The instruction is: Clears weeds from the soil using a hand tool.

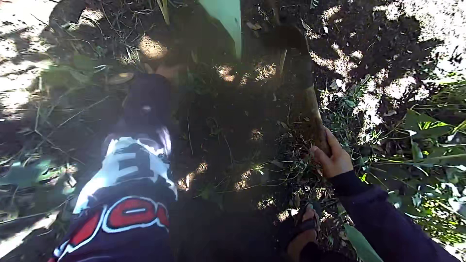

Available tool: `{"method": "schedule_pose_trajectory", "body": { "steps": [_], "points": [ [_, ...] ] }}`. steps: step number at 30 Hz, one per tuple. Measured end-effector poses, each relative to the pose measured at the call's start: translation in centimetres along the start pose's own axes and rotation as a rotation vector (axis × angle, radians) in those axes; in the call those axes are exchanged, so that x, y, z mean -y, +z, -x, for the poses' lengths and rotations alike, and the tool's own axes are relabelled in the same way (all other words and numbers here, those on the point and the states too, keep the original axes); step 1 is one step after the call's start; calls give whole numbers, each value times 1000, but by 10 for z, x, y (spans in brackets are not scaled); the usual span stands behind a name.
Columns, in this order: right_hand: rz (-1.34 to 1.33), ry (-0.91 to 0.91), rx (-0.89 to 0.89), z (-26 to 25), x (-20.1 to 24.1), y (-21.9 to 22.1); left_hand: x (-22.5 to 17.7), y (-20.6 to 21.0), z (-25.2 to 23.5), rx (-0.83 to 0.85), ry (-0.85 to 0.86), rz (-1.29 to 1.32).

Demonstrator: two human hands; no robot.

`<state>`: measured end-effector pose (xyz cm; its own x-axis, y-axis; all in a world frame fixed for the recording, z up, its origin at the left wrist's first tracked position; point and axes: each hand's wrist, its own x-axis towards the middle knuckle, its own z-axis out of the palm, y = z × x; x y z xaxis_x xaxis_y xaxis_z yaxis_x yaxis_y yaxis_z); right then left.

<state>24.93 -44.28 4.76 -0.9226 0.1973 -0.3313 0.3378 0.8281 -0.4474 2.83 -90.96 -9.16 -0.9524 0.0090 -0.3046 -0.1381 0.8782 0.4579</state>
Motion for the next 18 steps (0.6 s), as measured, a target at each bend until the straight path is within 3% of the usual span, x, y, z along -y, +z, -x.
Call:
{"method": "schedule_pose_trajectory", "body": {
  "steps": [2, 4, 7, 8, 9, 11, 13, 14, 16, 18],
  "points": [
    [-3, 61, -27, -8, -3, -10, 11, 38, 5, 103, -79, -90],
    [-23, 96, -46, -16, -10, -14, 4, 79, 30, 100, -167, 20],
    [-73, 105, -22, -31, -8, -16, -39, 150, 80, -94, -123, 129],
    [-95, 97, -8, -34, -4, -14, -63, 173, 103, -81, -60, 140],
    [-120, 85, 6, -37, -1, -10, -89, 195, 131, -4, 34, 151],
    [-157, 60, 33, -41, 4, -1, -139, 220, 190, 330, 282, 227],
    [-140, 4, 63, -47, 9, 10, -166, 212, 232, 691, 535, 382],
    [-115, -34, 82, -50, 13, 18, -163, 204, 240, 744, 613, 481],
    [-56, -110, 122, -57, 28, 36, -129, 177, 241, 579, 493, 593],
    [6, -178, 165, -65, 52, 60, -67, 148, 236, 206, 191, 474]
  ]
}}
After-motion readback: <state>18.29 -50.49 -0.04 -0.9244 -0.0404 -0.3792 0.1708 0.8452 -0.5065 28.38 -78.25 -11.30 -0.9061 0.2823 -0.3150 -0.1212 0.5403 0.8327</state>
